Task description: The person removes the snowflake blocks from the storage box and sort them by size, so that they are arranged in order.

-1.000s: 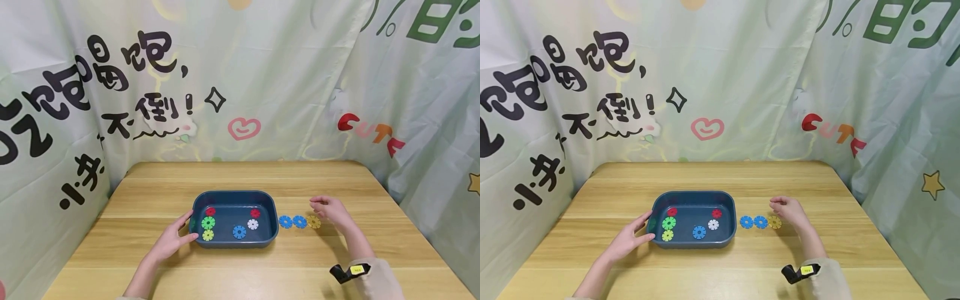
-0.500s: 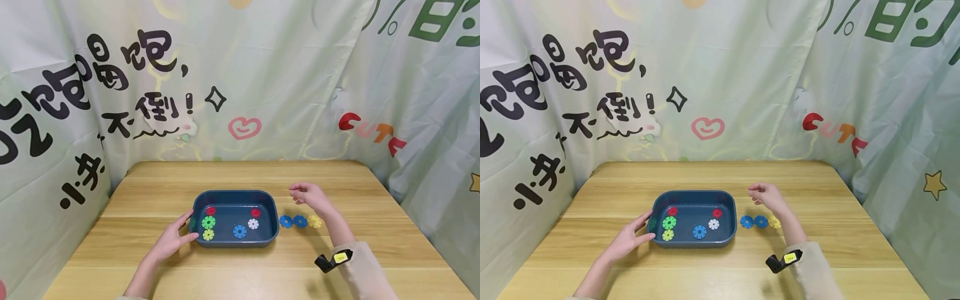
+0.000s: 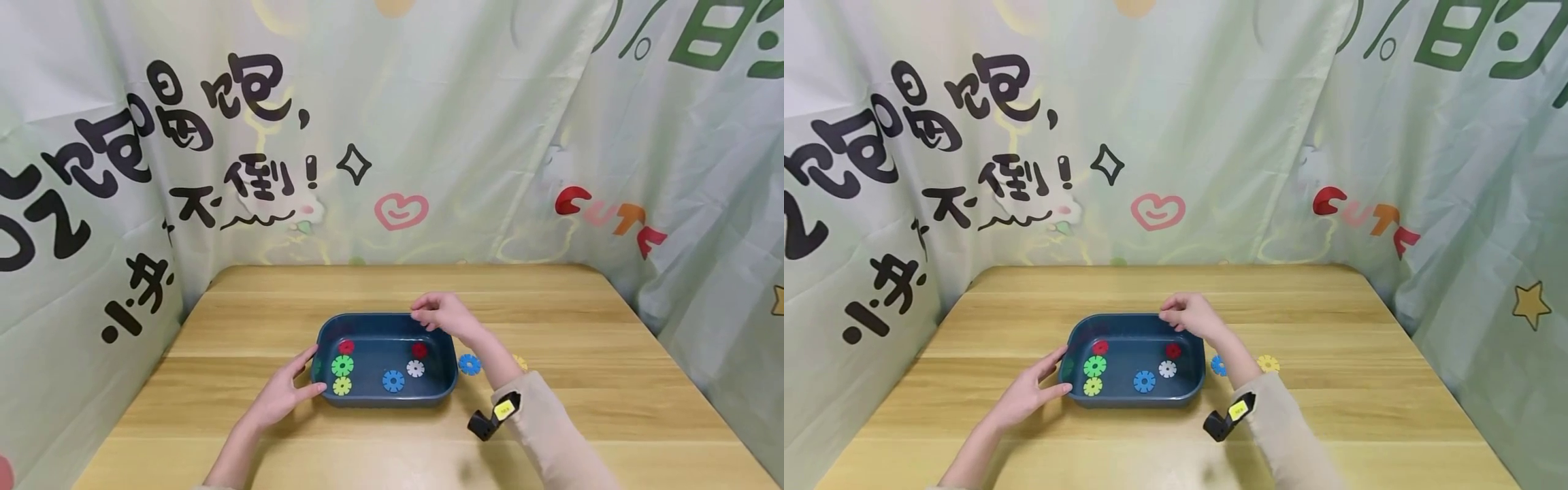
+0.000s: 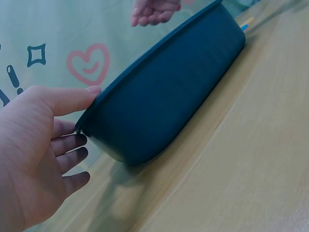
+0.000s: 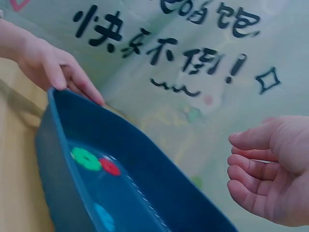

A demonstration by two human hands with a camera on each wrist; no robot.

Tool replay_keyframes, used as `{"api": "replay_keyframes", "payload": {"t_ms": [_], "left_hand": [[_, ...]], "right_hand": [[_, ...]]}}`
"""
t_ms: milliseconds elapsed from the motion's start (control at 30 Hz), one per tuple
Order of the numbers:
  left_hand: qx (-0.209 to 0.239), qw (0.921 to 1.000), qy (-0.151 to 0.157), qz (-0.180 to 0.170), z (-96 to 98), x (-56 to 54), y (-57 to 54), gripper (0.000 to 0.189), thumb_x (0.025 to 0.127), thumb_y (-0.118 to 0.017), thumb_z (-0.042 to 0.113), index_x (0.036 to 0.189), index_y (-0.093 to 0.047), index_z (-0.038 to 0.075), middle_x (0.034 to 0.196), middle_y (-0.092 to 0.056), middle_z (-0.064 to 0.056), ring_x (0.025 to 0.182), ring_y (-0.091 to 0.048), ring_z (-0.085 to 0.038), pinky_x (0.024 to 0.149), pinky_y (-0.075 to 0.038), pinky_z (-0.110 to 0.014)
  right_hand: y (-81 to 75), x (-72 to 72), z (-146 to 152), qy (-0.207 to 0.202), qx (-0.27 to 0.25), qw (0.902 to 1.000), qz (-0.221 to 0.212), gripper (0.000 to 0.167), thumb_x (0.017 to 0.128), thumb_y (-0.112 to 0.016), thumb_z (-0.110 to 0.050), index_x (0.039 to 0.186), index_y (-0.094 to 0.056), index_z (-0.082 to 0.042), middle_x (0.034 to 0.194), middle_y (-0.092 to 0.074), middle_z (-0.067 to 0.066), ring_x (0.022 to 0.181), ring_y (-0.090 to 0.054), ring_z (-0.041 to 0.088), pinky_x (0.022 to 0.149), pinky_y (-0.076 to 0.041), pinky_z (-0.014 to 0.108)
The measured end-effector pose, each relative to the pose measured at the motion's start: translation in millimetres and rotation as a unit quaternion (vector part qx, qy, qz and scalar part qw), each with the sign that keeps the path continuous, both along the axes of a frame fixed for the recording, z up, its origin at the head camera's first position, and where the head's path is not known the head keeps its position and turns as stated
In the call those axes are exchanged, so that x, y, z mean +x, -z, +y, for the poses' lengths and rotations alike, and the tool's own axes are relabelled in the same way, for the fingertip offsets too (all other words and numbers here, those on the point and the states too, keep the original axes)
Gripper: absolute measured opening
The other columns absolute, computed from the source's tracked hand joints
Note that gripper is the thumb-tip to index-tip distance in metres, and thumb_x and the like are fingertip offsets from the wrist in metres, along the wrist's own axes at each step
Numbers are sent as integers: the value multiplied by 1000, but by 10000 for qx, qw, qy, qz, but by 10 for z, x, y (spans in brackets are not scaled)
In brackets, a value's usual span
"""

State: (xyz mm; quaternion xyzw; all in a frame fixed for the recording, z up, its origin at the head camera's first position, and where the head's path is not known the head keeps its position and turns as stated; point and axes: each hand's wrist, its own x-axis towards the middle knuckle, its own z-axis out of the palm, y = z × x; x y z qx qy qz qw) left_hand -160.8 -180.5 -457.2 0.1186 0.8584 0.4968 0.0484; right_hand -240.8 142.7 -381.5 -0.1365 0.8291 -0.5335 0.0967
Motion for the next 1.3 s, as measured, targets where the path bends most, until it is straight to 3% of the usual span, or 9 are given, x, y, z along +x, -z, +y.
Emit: {"api": "replay_keyframes", "payload": {"t_ms": [200,300,600,767,1033,1300], "left_hand": [[40,10000,-37,27,4,15,13,71,82,-70,19,142,-34,3,146,-28,-24,130,-29,-45,104,-27,-54],[41,10000,-43,52,8,12,21,71,83,-70,18,142,-35,4,146,-29,-24,129,-30,-45,104,-28,-54],[44,10000,-16,-2,11,0,28,70,84,-69,20,143,-35,6,146,-29,-22,129,-30,-45,104,-28,-53],[1,10000,-1,10,9,-9,27,70,84,-69,20,143,-35,6,146,-29,-22,130,-30,-43,104,-28,-52],[-55,10000,-46,-30,2,-8,38,70,84,-69,23,143,-35,8,146,-30,-22,128,-33,-44,103,-30,-54],[9,10000,-26,28,-12,-4,31,70,84,-69,21,143,-35,7,146,-30,-22,129,-32,-44,104,-29,-54]], "right_hand": [[52,15,-359,-309,69,9994,-148,21,88,-63,-11,103,-64,3,87,-64,11,79,-59,33,75,-53,46],[102,19,-518,-461,140,9986,-207,20,88,-63,-12,104,-65,1,87,-63,10,83,-58,37,74,-53,43],[327,2,-893,-790,433,9958,-133,22,86,-65,-11,103,-65,3,80,-62,2,70,-56,16,62,-53,27],[447,14,-1025,-819,807,9932,-177,17,85,-67,-11,98,-67,-1,76,-62,1,70,-58,18,59,-53,26],[568,25,-1132,-827,964,9911,-400,16,83,-68,-10,96,-68,-1,81,-63,1,70,-56,15,62,-54,30],[645,17,-1202,-926,1514,9841,-64,19,79,-73,-11,95,-69,-2,73,-63,-1,63,-53,10,59,-46,22]]}}
